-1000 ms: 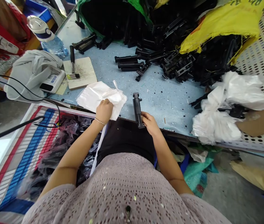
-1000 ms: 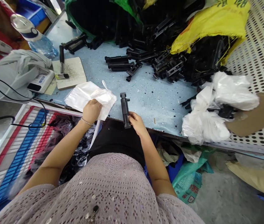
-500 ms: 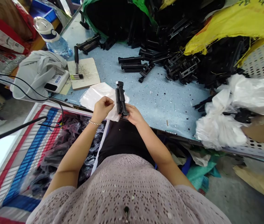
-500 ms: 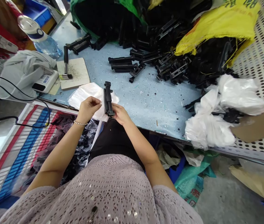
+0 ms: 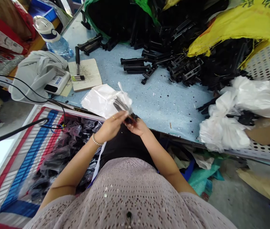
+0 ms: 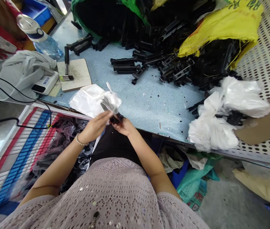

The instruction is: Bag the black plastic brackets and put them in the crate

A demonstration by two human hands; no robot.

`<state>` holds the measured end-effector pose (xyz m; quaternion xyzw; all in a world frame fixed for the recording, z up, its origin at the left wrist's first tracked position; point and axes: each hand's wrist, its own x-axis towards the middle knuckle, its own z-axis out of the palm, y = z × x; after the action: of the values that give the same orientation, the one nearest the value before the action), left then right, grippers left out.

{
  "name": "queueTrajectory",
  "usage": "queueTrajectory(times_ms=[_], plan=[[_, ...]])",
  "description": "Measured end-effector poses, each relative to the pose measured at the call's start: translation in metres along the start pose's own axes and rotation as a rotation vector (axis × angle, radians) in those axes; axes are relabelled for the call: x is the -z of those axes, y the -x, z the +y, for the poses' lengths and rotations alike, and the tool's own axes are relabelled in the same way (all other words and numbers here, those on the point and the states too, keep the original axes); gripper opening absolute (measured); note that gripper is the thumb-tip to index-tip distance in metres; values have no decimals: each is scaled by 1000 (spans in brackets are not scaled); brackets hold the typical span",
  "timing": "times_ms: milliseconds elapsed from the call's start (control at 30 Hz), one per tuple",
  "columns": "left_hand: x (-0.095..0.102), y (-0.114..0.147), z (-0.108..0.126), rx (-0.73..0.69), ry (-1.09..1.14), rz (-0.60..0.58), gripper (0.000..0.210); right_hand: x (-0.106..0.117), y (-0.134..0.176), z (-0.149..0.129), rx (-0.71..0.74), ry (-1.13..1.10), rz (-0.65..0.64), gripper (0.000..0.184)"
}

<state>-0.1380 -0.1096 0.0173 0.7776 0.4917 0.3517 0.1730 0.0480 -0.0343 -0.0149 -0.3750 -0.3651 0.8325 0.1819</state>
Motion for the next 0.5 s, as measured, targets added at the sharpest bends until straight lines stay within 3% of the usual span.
queueTrajectory(times_ms=[100, 167, 200, 267, 333, 367, 433, 500], plan=[[-16, 6, 20, -97, 34, -64, 62, -8, 13, -3, 243, 414, 301, 14], [-16, 7, 33, -82, 34, -61, 58, -15, 29, -6, 362, 622, 376, 7], [-10, 8, 41, -61, 35, -46, 52, -19, 38, -8, 391, 646, 330, 7], [11, 15, 58, 3, 45, -38, 40, -24, 54, -11, 368, 554, 69, 17], [40, 35, 70, 135, 63, -109, 34, -24, 64, -13, 272, 391, -218, 30], [54, 51, 69, 237, 74, -179, 33, -21, 67, -13, 224, 327, -290, 36], [74, 93, 51, 509, 77, -334, 30, -11, 69, -12, 168, 266, -242, 40], [83, 144, 18, 830, 56, -492, 23, 4, 66, -9, 177, 248, -49, 38]])
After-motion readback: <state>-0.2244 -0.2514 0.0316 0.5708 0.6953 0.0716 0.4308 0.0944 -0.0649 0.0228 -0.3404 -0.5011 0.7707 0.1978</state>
